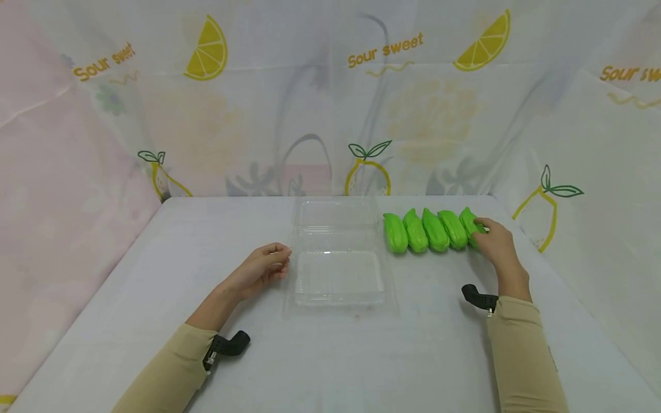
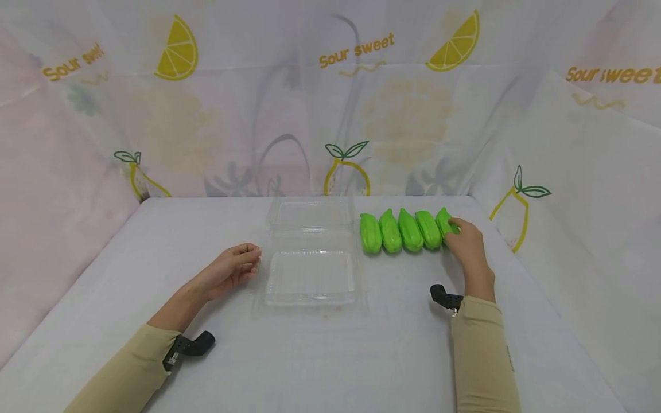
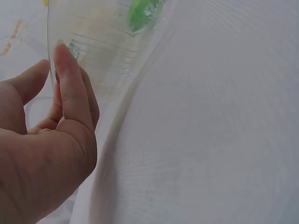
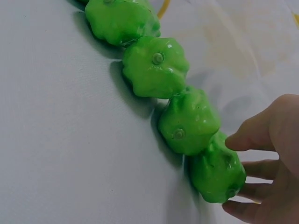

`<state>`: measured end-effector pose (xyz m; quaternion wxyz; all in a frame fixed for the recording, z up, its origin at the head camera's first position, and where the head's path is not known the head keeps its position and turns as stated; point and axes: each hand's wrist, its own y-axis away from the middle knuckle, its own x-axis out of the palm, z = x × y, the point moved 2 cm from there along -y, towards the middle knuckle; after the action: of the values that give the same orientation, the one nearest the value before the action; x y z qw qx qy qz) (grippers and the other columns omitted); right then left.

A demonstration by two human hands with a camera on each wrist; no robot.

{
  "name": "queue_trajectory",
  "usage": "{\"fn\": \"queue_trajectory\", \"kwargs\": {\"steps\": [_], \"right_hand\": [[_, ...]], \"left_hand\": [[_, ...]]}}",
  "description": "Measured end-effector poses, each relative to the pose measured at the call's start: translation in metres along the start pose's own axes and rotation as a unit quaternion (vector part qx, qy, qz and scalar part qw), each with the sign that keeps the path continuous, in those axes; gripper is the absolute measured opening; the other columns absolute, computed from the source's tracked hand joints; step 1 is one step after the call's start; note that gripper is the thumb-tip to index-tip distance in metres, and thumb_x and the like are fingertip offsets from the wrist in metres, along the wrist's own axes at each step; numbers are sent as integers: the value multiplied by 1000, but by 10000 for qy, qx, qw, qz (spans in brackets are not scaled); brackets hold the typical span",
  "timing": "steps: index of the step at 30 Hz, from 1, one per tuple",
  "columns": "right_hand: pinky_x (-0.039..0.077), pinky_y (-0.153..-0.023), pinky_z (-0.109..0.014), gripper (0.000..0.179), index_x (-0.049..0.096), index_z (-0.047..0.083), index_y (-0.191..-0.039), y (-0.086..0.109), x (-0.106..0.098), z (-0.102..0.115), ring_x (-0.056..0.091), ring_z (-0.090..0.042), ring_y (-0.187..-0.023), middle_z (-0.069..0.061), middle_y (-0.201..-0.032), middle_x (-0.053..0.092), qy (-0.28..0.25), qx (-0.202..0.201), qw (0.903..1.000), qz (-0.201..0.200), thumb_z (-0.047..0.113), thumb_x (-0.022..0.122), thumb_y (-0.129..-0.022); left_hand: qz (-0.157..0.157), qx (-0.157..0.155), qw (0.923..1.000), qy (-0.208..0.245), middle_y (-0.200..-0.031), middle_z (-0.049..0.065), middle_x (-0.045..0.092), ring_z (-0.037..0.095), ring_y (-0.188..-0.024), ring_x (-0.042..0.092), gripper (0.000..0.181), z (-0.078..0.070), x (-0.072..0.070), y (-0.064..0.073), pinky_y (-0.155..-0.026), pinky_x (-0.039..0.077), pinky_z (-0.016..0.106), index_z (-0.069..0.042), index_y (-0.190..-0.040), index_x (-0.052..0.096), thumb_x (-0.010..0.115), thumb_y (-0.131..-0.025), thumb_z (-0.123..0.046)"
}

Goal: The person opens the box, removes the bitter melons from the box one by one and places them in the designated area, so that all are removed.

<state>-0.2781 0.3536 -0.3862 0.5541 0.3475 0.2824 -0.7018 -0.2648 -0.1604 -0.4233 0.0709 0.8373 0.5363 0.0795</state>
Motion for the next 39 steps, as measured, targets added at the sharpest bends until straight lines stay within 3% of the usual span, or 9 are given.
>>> {"fn": "queue_trajectory", "kwargs": {"steps": [9, 15, 24, 27, 31, 33, 39], "right_hand": [[43, -91, -59, 58, 40, -5, -146, 0, -4, 7, 42, -51, -125, -37, -147, 38, 44, -260, 9996, -98, 9, 40, -90], [42, -82, -50, 54, 41, 0, -148, 4, -8, 25, 40, -52, -131, -36, -148, 38, -260, -427, 9984, -257, 13, 39, -95], [41, -90, -58, 50, 44, 6, -148, 13, -14, 54, 38, -51, -136, -30, -152, 38, -511, -832, 9943, -429, 18, 38, -100], [39, -99, -64, 50, 43, 6, -148, 14, -12, 62, 36, -50, -138, -29, -153, 37, -559, -958, 9936, -231, 20, 40, -101], [40, -95, -60, 50, 41, 6, -150, 17, -6, 68, 37, -50, -136, -32, -150, 38, -444, -1122, 9926, 99, 23, 42, -102], [41, -92, -57, 49, 42, 5, -149, 20, -4, 69, 38, -50, -135, -32, -149, 39, -304, -1193, 9923, 152, 23, 43, -103], [39, -102, -65, 45, 47, 0, -143, 30, 2, 65, 40, -50, -134, -28, -149, 43, -166, -1587, 9870, 164, 18, 48, -102]], "left_hand": [[88, -15, 9998, 182, -82, -4, 57, 5, -69, 59, 23, 0, -1, 0, -64, 54, 15, -1, -111, 48, 54, -104, -22], [57, -17, 9998, 183, -82, -3, 58, 5, -69, 60, 20, 0, -2, 3, -65, 55, 16, -2, -109, 49, 55, -103, -20], [43, -23, 9998, 214, -81, -2, 59, 5, -69, 59, 16, -1, -2, 3, -63, 54, 15, -5, -105, 51, 56, -103, -20], [-16, -49, 9998, 183, -81, -2, 59, 6, -68, 59, 15, -1, -2, 3, -63, 54, 15, -6, -104, 51, 56, -103, -20], [-72, -23, 9999, 129, -82, -1, 58, 6, -69, 59, 16, -1, -3, 3, -63, 54, 16, -4, -104, 51, 56, -102, -19], [-14, -19, 9999, 105, -83, -1, 58, 6, -70, 59, 20, 0, -3, 2, -64, 55, 16, -2, -107, 50, 57, -102, -20], [107, -47, 9999, 116, -86, 0, 58, 6, -73, 61, 28, 2, 1, -2, -65, 55, 15, 2, -114, 48, 56, -103, -22]]}}
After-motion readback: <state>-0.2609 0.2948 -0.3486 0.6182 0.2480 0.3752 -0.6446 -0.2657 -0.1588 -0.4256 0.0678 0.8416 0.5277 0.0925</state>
